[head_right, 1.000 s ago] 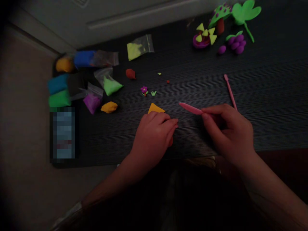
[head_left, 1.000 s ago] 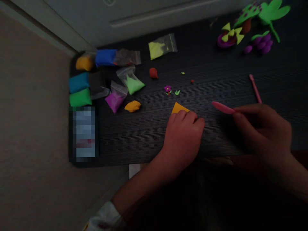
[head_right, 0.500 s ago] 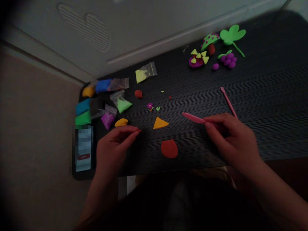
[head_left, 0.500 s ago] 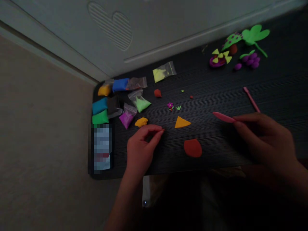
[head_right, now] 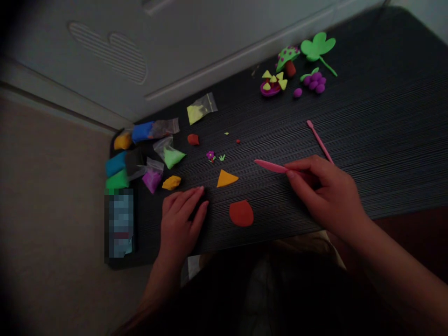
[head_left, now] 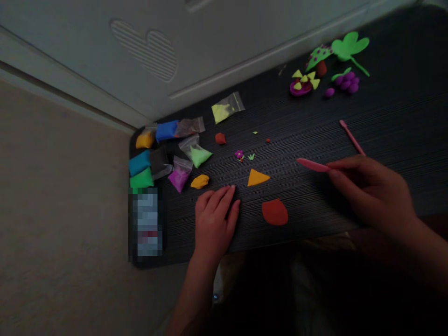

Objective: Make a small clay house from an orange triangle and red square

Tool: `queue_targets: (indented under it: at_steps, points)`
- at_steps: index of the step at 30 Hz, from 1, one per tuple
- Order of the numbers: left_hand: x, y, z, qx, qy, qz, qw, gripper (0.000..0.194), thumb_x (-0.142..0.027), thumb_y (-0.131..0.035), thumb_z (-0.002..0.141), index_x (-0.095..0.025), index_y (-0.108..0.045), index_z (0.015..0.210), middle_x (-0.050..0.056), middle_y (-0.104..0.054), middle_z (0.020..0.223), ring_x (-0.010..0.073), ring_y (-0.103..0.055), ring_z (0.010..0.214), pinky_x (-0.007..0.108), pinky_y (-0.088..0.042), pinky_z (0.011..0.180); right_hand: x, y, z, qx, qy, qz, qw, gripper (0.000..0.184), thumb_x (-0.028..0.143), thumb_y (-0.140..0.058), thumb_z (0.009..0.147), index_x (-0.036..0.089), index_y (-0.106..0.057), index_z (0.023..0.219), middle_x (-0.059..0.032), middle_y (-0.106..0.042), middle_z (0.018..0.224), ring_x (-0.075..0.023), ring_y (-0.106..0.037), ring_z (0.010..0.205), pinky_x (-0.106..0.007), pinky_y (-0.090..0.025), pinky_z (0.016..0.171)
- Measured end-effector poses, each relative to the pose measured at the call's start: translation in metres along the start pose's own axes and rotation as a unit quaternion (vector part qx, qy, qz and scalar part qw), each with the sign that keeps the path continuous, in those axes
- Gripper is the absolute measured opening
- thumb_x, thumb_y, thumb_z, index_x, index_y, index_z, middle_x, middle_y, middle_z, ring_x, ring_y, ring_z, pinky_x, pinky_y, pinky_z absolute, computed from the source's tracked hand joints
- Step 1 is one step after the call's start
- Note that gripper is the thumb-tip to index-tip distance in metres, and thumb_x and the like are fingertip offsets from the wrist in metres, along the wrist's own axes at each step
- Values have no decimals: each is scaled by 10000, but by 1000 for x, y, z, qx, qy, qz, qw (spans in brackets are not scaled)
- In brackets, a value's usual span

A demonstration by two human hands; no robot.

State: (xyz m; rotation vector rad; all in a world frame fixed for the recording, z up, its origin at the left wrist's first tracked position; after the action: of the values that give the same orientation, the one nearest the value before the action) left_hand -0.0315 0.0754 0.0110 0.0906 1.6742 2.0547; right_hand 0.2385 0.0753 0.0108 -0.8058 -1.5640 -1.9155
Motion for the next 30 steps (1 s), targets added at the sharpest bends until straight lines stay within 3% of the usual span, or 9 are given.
queue_targets:
  at_steps: [2, 5, 11, 17, 21, 23, 26, 30]
  points:
    - [-2, 4, 0, -20, 16, 6, 1000, 423, -203, -582, 786, -164, -514, 1202, 73, -623, 1095, 213, -498, 982, 394, -403, 899, 0, 0, 0, -2, 2, 9, 1000, 158, 274, -584, 782, 247, -614, 935, 29, -631, 813, -89, -582, 678, -206, -434, 592]
    - [-14, 9, 2, -53, 20, 5, 998, 357, -202, -586, 782, -175, -567, 1137, 77, -619, 1080, 211, -494, 986, 391, -397, 899, 0, -1, 0, -4, 9, 9, 1000, 155, 267, -585, 782, 252, -613, 934, 35, -629, 818, -84, -579, 680, -200, -431, 591]
    - [-57, -12, 5, 75, -21, -58, 995, 302, -336, -581, 789, -196, -614, 1055, 50, -617, 1087, 234, -470, 1014, 438, -360, 928, 1, -1, 1, -9, 14, 6, 1000, 155, 265, -582, 785, 253, -610, 937, 37, -629, 809, -89, -580, 668, -207, -430, 578]
    - [-61, -17, 9, 114, 33, -139, 983, 151, -263, -594, 781, -202, -606, 919, 39, -614, 1011, 204, -490, 986, 418, -370, 906, 4, 0, 2, 3, 10, 0, 1000, 162, 275, -578, 788, 241, -617, 941, 18, -625, 793, -100, -573, 640, -218, -430, 551]
    - [-57, -20, 11, 164, 89, -217, 958, 65, -231, -608, 764, -217, -573, 818, -7, -618, 836, 160, -543, 828, 343, -431, 766, 3, 0, 1, -2, -3, 2, 1000, 173, 312, -564, 792, 241, -626, 937, -6, -638, 805, -133, -586, 641, -254, -446, 542]
    - [-52, -19, 10, 155, 129, -246, 948, 121, -238, -622, 752, -230, -570, 861, -19, -619, 814, 146, -559, 775, 316, -446, 712, 2, -1, 0, 1, -7, 7, 1000, 181, 321, -561, 792, 242, -626, 941, -11, -644, 809, -142, -593, 647, -266, -456, 549]
    - [-41, -15, 7, 93, 192, -266, 940, 201, -253, -634, 744, -233, -566, 932, -19, -618, 834, 135, -572, 774, 294, -457, 702, -1, -1, 0, -4, -14, 14, 1000, 185, 330, -564, 792, 247, -625, 945, -6, -650, 804, -143, -600, 651, -270, -463, 562]
    - [-39, -16, 3, 36, 205, -234, 950, 109, -272, -610, 768, -220, -585, 860, -15, -619, 824, 136, -567, 786, 307, -443, 733, -2, 1, 1, -23, -11, -13, 1000, 214, 330, -542, 808, 247, -610, 993, -13, -653, 864, -151, -608, 697, -283, -474, 597]
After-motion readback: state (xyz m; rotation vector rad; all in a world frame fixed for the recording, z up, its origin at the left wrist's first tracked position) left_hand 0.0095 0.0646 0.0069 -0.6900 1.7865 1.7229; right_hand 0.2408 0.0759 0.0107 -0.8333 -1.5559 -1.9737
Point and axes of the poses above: each hand's wrist, its own z-axis towards the middle knuckle, its own y-axis out of the back of the hand, x = y × z, the point moved 8 cm from there along z, towards the middle knuckle
